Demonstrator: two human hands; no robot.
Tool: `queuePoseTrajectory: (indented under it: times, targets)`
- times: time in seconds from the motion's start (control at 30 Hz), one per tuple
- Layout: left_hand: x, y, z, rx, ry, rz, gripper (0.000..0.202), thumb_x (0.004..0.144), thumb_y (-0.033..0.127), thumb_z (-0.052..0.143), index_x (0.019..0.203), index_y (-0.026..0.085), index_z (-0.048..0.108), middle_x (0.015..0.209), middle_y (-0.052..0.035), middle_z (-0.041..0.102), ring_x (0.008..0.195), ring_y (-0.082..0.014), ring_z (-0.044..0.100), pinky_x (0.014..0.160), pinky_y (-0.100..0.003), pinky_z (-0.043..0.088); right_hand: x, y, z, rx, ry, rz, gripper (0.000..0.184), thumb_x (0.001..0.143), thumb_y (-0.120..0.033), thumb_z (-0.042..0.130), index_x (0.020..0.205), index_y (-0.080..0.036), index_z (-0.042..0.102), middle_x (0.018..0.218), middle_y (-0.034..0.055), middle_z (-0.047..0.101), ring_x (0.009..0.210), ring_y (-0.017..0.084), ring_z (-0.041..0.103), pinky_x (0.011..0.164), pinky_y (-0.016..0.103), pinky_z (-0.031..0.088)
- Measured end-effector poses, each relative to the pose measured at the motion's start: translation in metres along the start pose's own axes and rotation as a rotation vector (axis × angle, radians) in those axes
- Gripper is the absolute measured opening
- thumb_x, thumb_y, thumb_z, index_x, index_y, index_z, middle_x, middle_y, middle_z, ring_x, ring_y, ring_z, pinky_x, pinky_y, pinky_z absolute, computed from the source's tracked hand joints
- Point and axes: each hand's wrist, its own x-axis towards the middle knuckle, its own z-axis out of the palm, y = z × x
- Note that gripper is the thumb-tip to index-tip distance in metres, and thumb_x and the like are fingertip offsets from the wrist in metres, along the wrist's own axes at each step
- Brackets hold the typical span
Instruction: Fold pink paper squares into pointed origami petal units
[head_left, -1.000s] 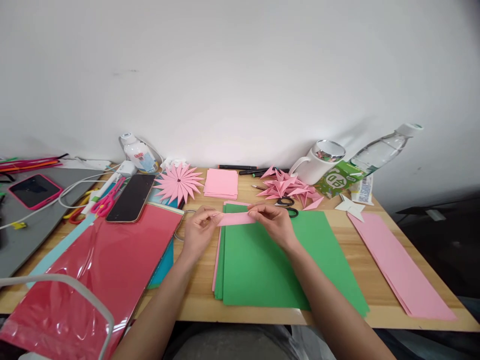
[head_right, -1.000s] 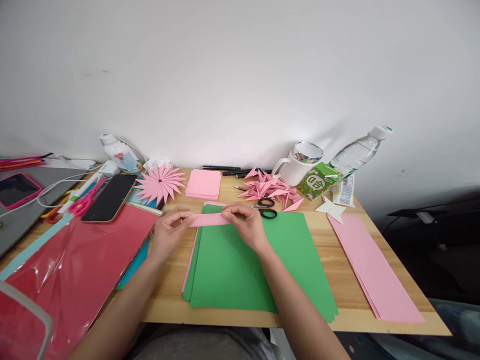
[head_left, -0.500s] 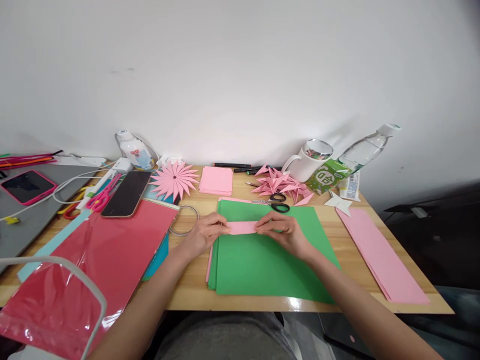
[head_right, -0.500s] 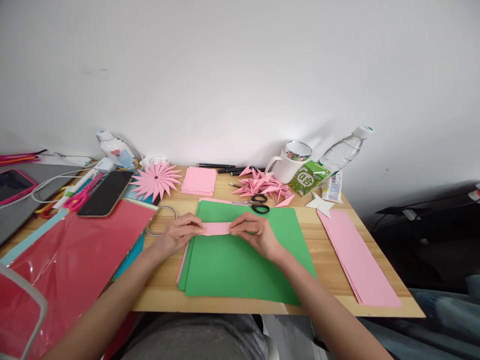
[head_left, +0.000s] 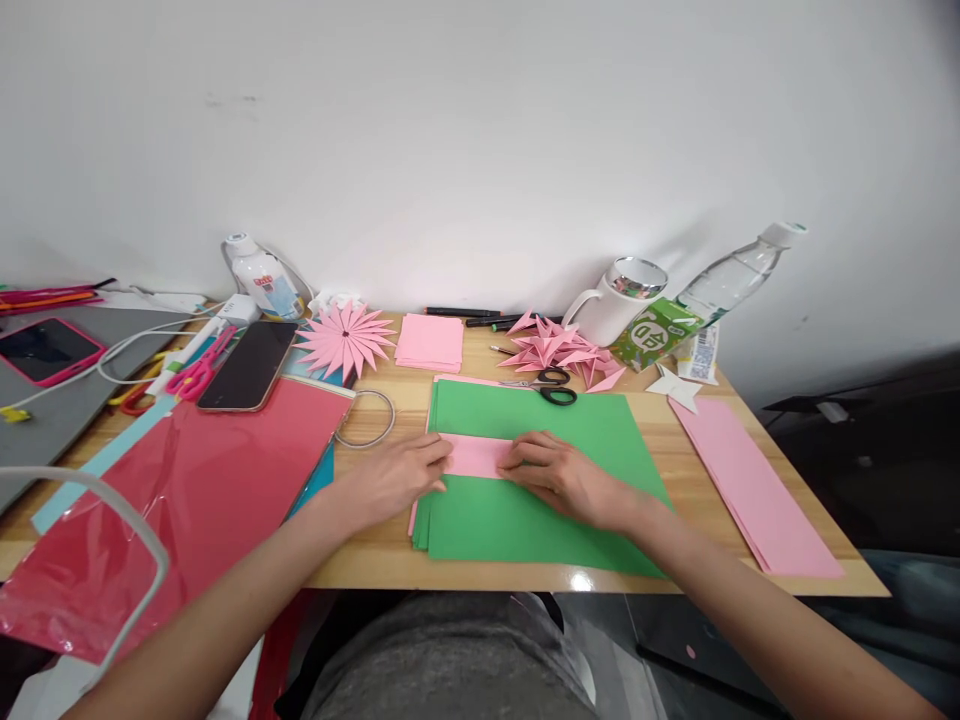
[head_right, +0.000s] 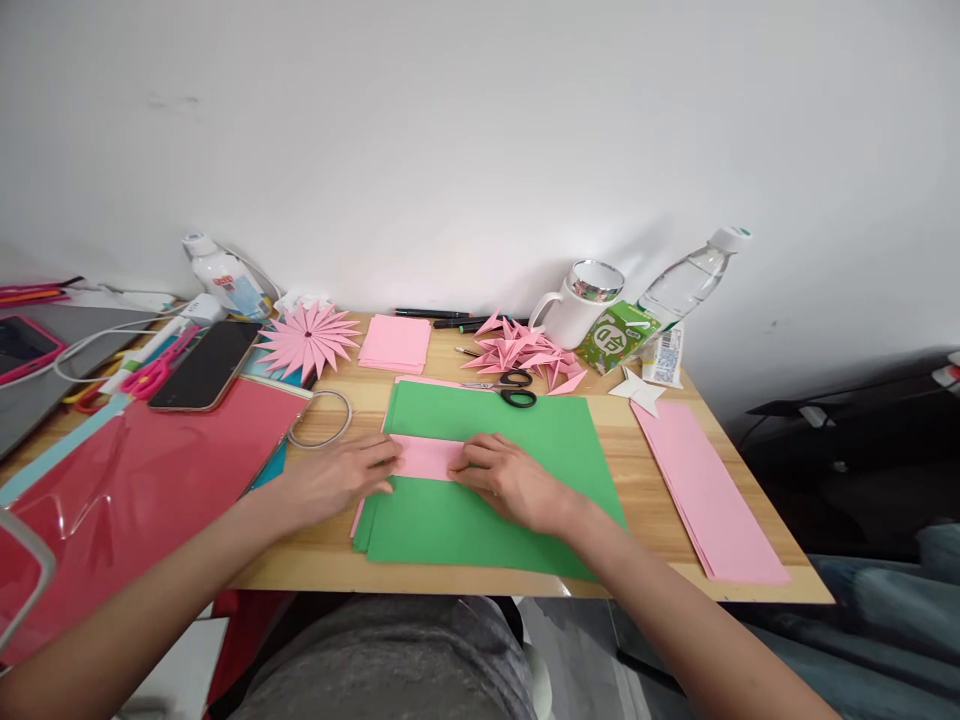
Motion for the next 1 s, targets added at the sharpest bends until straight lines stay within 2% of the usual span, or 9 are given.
queuePoseTrajectory:
  times: [0.1, 0.2, 0.37, 0.47, 0.57, 0.63, 0.73, 0.87, 1.0]
  targets:
    - [0.003, 0.011, 0.005, 0.128, -0.022, 0.046, 0.027, 0.089, 0.033, 0.048, 0.081, 0.011, 0.062, 0.084, -0.0063, 0.057, 0.086, -0.019, 0.055, 0.075, -0.03, 0.046, -0.005, -0.003, -0.003, 0.063, -0.018, 0.012, 0.027, 0.091, -0.011, 0.042, 0.107, -0.017, 0.062, 0.108, 0.0113, 0.063, 0.101, 0.019, 0.057, 0.085, 0.036, 0.049]
    - [0.011, 0.019, 0.014, 0.197, 0.042, 0.031, 0.024, 0.092, 0.018, 0.041, 0.08, 0.012, 0.06, 0.082, -0.0062, 0.057, 0.084, -0.0188, 0.054, 0.075, -0.031, 0.045, -0.01, -0.002, -0.002, 0.108, 0.015, 0.044, 0.035, 0.089, -0.004, 0.036, 0.111, -0.018, 0.06, 0.111, 0.0105, 0.063, 0.103, 0.017, 0.058, 0.088, 0.035, 0.05]
    - [0.023, 0.026, 0.019, 0.281, 0.007, -0.067, 0.021, 0.089, 0.008, 0.039, 0.077, 0.014, 0.056, 0.081, -0.0058, 0.058, 0.076, -0.019, 0.055, 0.069, -0.031, 0.048, -0.018, 0.0, 0.003, 0.104, 0.106, 0.143, 0.037, 0.09, -0.006, 0.033, 0.115, -0.02, 0.056, 0.116, 0.0113, 0.06, 0.105, 0.017, 0.059, 0.086, 0.034, 0.052]
    - [0.024, 0.029, 0.019, 0.303, 0.016, -0.095, 0.021, 0.087, 0.004, 0.037, 0.086, 0.013, 0.056, 0.089, -0.0077, 0.059, 0.08, -0.0194, 0.057, 0.072, -0.032, 0.049, -0.021, -0.003, 0.006, 0.062, 0.118, 0.119, 0.037, 0.091, -0.008, 0.033, 0.117, -0.02, 0.057, 0.118, 0.0121, 0.058, 0.108, 0.018, 0.057, 0.086, 0.035, 0.052]
    - [0.023, 0.03, 0.023, 0.317, 0.097, -0.103, 0.03, 0.086, 0.001, 0.034, 0.106, 0.01, 0.054, 0.106, -0.0125, 0.059, 0.088, -0.0202, 0.059, 0.077, -0.033, 0.05, -0.023, -0.006, 0.009, 0.013, 0.109, 0.085, 0.037, 0.092, -0.008, 0.033, 0.117, -0.02, 0.058, 0.118, 0.0126, 0.058, 0.11, 0.018, 0.056, 0.086, 0.035, 0.052]
    - [0.023, 0.03, 0.027, 0.314, 0.135, -0.085, 0.034, 0.085, 0.0, 0.033, 0.113, 0.008, 0.052, 0.112, -0.0158, 0.058, 0.093, -0.0215, 0.06, 0.08, -0.034, 0.05, -0.025, -0.006, 0.011, -0.024, 0.108, 0.077, 0.038, 0.092, -0.008, 0.033, 0.118, -0.019, 0.058, 0.119, 0.0133, 0.057, 0.11, 0.019, 0.055, 0.085, 0.035, 0.052]
    - [0.021, 0.028, 0.032, 0.274, 0.155, -0.054, 0.037, 0.085, 0.0, 0.032, 0.114, 0.007, 0.053, 0.119, -0.0189, 0.057, 0.099, -0.0234, 0.059, 0.083, -0.037, 0.05, -0.026, -0.007, 0.013, -0.084, 0.087, 0.05, 0.038, 0.092, -0.007, 0.033, 0.119, -0.018, 0.057, 0.122, 0.0135, 0.056, 0.11, 0.02, 0.054, 0.088, 0.04, 0.05]
    - [0.019, 0.028, 0.034, 0.263, 0.15, -0.039, 0.04, 0.085, 0.001, 0.03, 0.118, 0.006, 0.052, 0.126, -0.0203, 0.053, 0.101, -0.0241, 0.059, 0.083, -0.039, 0.05, -0.021, -0.013, 0.014, -0.111, 0.096, 0.023, 0.038, 0.091, -0.005, 0.032, 0.119, -0.016, 0.056, 0.123, 0.0143, 0.056, 0.121, 0.024, 0.045, 0.094, 0.047, 0.047]
    - [0.02, 0.033, 0.031, 0.331, 0.118, -0.04, 0.04, 0.085, 0.002, 0.031, 0.118, 0.005, 0.053, 0.123, -0.0193, 0.056, 0.096, -0.0235, 0.06, 0.082, -0.037, 0.05, -0.013, -0.026, 0.023, -0.189, 0.183, 0.084, 0.034, 0.092, -0.007, 0.03, 0.11, -0.015, 0.058, 0.121, 0.014, 0.057, 0.113, 0.022, 0.052, 0.091, 0.04, 0.052]
